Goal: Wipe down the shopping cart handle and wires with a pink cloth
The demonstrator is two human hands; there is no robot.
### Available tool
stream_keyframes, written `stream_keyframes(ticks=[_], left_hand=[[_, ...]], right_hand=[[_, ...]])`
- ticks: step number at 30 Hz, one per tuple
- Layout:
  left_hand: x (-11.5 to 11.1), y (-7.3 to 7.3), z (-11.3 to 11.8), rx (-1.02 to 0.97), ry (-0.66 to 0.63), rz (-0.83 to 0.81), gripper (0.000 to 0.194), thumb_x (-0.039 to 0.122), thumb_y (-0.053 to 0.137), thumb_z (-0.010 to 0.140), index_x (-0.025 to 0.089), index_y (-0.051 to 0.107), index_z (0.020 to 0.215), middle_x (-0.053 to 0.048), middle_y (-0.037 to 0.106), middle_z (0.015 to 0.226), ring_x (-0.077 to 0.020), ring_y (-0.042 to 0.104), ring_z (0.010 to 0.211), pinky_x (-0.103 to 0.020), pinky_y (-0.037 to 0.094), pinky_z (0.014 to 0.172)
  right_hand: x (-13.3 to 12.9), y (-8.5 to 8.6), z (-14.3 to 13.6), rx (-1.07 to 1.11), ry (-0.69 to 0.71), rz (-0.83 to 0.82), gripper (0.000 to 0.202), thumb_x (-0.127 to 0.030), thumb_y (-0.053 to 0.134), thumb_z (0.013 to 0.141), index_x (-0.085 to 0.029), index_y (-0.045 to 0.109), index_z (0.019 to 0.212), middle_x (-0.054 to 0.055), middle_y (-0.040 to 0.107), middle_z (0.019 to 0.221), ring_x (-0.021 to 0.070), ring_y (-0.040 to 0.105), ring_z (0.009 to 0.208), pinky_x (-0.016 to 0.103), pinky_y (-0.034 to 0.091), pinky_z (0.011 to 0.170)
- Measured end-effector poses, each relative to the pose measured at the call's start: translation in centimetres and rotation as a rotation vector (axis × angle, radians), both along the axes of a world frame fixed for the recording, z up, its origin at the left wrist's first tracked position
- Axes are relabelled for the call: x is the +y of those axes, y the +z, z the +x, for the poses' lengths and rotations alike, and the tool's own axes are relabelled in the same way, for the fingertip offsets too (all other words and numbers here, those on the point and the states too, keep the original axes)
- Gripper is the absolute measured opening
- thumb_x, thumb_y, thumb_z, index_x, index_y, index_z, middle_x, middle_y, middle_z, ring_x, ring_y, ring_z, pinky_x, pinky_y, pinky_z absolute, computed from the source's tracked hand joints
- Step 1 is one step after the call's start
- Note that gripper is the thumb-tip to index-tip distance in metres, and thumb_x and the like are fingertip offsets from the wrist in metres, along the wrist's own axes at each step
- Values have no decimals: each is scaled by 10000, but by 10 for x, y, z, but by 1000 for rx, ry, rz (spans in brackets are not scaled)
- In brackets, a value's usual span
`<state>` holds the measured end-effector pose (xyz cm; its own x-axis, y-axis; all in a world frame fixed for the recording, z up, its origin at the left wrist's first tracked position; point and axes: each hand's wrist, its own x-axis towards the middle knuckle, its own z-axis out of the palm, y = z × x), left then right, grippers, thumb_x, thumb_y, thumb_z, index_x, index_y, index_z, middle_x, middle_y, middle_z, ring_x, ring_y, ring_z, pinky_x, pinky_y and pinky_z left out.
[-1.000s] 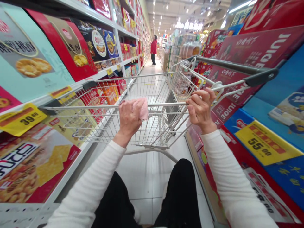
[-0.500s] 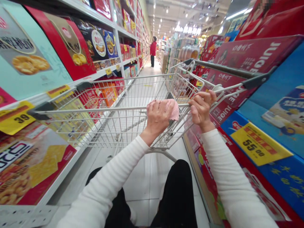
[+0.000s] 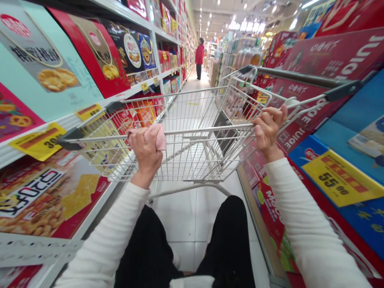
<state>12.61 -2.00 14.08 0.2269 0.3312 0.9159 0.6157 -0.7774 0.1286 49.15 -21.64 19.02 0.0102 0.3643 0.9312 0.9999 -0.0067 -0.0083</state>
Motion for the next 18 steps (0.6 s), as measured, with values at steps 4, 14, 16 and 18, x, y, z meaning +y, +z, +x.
stream_keyframes(ticks=[4,14,16,18], left_hand=[[-28,-4,60,-9,-176,70,433,226,450,1023,255,601,1427,-128,608,1395,-296,471,1408,-542,322,1213],[-55,-51,135,191,-316,330,523,124,435,1051,231,465,1562,-128,634,1469,-277,395,1541,-523,296,1289],[-51,-71,118,226,-341,330,533,106,447,1045,198,449,1570,-140,657,1438,-266,403,1534,-495,323,1283],[-51,-84,103,258,-371,309,555,97,446,1042,188,415,1589,-142,652,1443,-257,394,1537,-464,365,1266]], right_hand=[[4,1,-13,-4,-74,-2,422,-324,285,998,-276,604,726,37,563,783,246,528,1287,569,175,1279],[-1,1,-15,-69,-137,-132,375,-298,335,1012,-262,642,800,42,657,881,211,487,1370,517,121,1306],[-1,1,-11,-66,-151,-157,364,-304,344,1011,-257,647,814,51,676,931,209,464,1402,504,107,1310],[0,-1,-9,-56,-168,-180,337,-294,363,999,-252,666,859,62,694,1034,215,424,1447,512,104,1310]])
